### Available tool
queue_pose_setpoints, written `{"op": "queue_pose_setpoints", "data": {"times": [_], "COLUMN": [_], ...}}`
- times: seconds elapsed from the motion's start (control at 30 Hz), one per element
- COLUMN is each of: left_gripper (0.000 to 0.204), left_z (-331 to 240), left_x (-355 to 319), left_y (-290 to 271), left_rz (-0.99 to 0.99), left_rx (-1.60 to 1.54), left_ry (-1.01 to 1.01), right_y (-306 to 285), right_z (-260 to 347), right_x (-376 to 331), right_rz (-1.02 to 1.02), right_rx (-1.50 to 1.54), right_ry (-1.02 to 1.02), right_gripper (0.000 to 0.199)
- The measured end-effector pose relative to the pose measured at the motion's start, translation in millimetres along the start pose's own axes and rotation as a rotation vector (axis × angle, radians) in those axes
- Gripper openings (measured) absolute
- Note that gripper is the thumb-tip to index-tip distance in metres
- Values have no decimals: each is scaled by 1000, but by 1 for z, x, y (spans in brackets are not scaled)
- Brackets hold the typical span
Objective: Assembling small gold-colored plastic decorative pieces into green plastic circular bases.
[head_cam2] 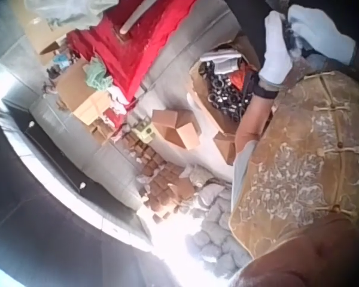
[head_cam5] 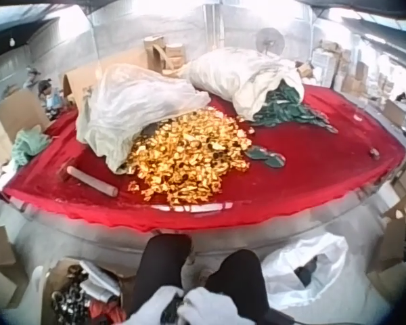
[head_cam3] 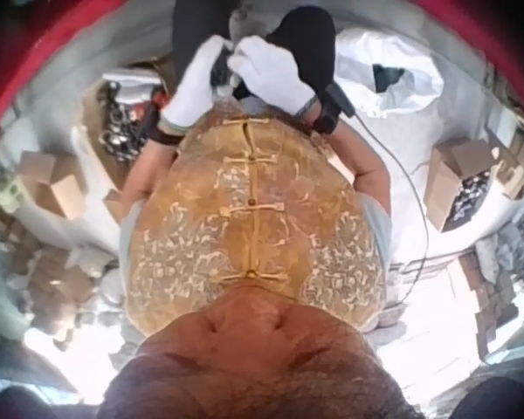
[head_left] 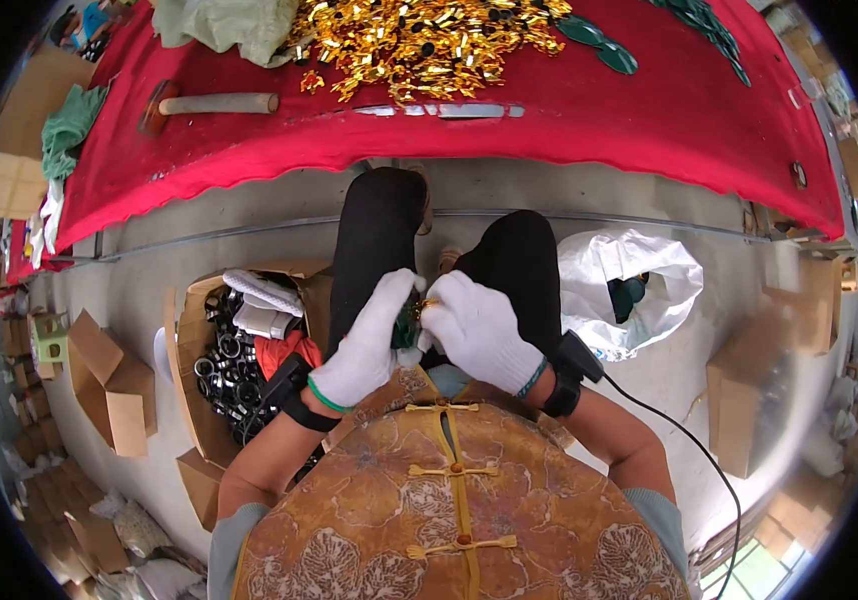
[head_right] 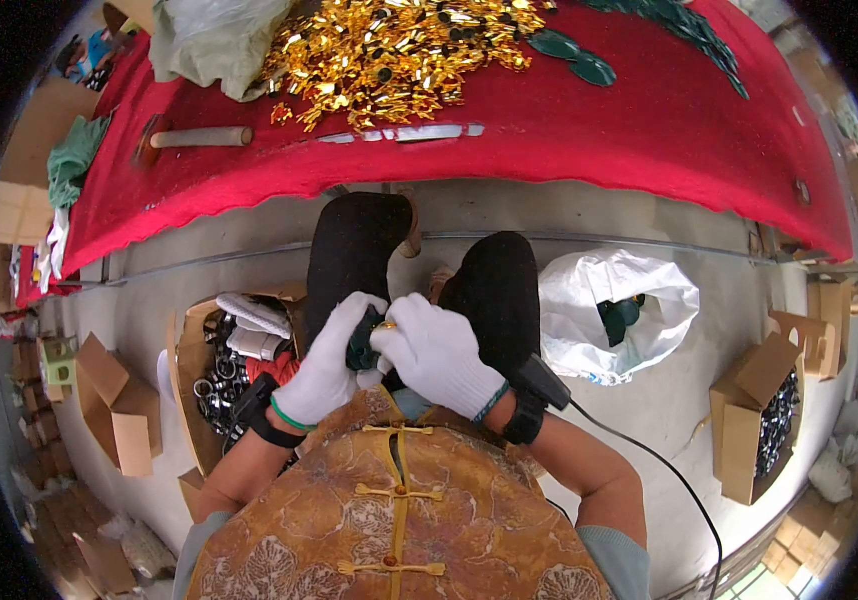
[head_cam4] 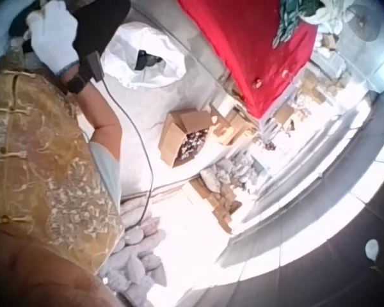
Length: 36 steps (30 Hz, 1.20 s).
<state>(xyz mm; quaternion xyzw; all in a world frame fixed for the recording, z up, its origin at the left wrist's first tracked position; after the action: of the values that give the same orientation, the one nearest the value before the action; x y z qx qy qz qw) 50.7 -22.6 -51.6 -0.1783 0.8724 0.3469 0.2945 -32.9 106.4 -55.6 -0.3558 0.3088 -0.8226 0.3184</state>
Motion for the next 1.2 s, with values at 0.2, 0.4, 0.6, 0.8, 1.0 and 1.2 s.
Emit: {"op": "queue_pose_setpoints", "data": {"times": [0.2,0.4,0.6,0.8,1.0,1.2], "left_gripper": [45,31,28,40,45,32], "left_z": [4,1,-4,-8,4,6], "left_x": [-16,-6,-2,-4,-20,-15], "left_y": [5,5,19,15,27,25], "left_rz": [133,30,-15,-14,15,-107], "left_rx": [-212,305,936,-35,-225,709], "left_ry": [-494,102,591,-126,-396,592], "right_y": [-16,23,49,-11,-6,26], "right_z": [4,-5,-17,-6,-1,-8], "right_x": [3,-23,-37,5,-4,-23], "right_rz": [202,107,475,128,185,253], "right_rx": [-204,75,1514,26,-135,385], "right_ry": [-260,163,1323,46,-170,501], "right_gripper": [24,26,48,28,22,23]}}
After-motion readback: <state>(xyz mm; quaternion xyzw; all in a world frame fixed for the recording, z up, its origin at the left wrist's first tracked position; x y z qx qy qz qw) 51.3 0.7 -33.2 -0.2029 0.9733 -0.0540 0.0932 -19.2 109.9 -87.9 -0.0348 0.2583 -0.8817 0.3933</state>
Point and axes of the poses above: each hand's wrist, its own x-axis towards the middle knuckle, its own y-axis out of the palm, z = x × y, the point moved 3 cm from there along x, towards the middle knuckle, and after that the axes turned 7 degrees about -x, right-handed, at the moved point
